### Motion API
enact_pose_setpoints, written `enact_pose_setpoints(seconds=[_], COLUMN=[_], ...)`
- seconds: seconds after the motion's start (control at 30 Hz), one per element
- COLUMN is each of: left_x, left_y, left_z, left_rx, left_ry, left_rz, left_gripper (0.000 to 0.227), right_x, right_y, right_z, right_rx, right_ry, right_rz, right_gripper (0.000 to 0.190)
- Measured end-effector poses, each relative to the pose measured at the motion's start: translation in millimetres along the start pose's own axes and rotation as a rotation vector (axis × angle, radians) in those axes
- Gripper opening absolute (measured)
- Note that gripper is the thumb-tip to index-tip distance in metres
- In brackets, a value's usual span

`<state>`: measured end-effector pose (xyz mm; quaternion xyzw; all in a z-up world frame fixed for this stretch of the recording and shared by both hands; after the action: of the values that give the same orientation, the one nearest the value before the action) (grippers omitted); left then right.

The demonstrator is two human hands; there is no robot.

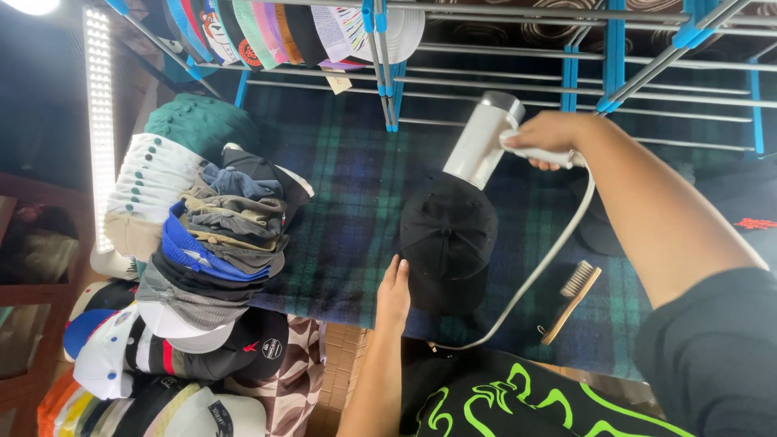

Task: Cleaning and organizing baseball caps using a brush and a hair dryer on a table.

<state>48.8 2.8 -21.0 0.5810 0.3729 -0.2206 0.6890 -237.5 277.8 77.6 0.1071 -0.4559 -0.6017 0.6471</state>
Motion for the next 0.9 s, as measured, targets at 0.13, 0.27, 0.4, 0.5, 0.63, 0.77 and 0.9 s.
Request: enact_pose_setpoints(seconds=[0.13,0.27,0.4,0.5,0.63,0.77,0.9], left_x=[1,1,13,21,19,19,30], left_y=[0,-2,-8,-15,-13,-8,-11], left_z=[-3,-9,-11,-14,-20,-21,-23], left_rx=[-0.028,-0.101,-0.150,-0.163,-0.195,-0.210,-0.244], left_ry=[0.032,0.098,0.102,0.134,0.180,0.277,0.294], left_rz=[0.000,0.009,-0.010,-0.022,-0.031,-0.025,-0.047], left_gripper=[0.062,0.058,0.056,0.054,0.052,0.050,0.045], right_x=[-74,-126,-165,-170,-179,-169,-169], right_y=[8,41,83,93,58,48,77], right_z=[-37,-88,-137,-150,-165,-170,-186], right_rx=[-0.074,-0.221,-0.319,-0.370,-0.413,-0.454,-0.489], right_ry=[-0.238,-0.471,-0.686,-0.781,-0.807,-0.767,-0.830], right_rz=[-0.005,-0.061,-0.131,-0.138,-0.083,-0.045,-0.022], right_gripper=[0.043,0.046,0.045,0.045,0.047,0.050,0.046])
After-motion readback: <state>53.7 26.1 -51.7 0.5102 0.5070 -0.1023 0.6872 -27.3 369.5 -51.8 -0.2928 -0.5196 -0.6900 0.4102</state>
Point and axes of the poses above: each hand's wrist, its own y-axis away from the middle knuckle, its own z-axis out of the back of the hand, x = y × z, the point moved 3 cm from there along -y, towards the middle knuckle, and after that the axes turned 8 degrees about y, right-handed, at the moved point
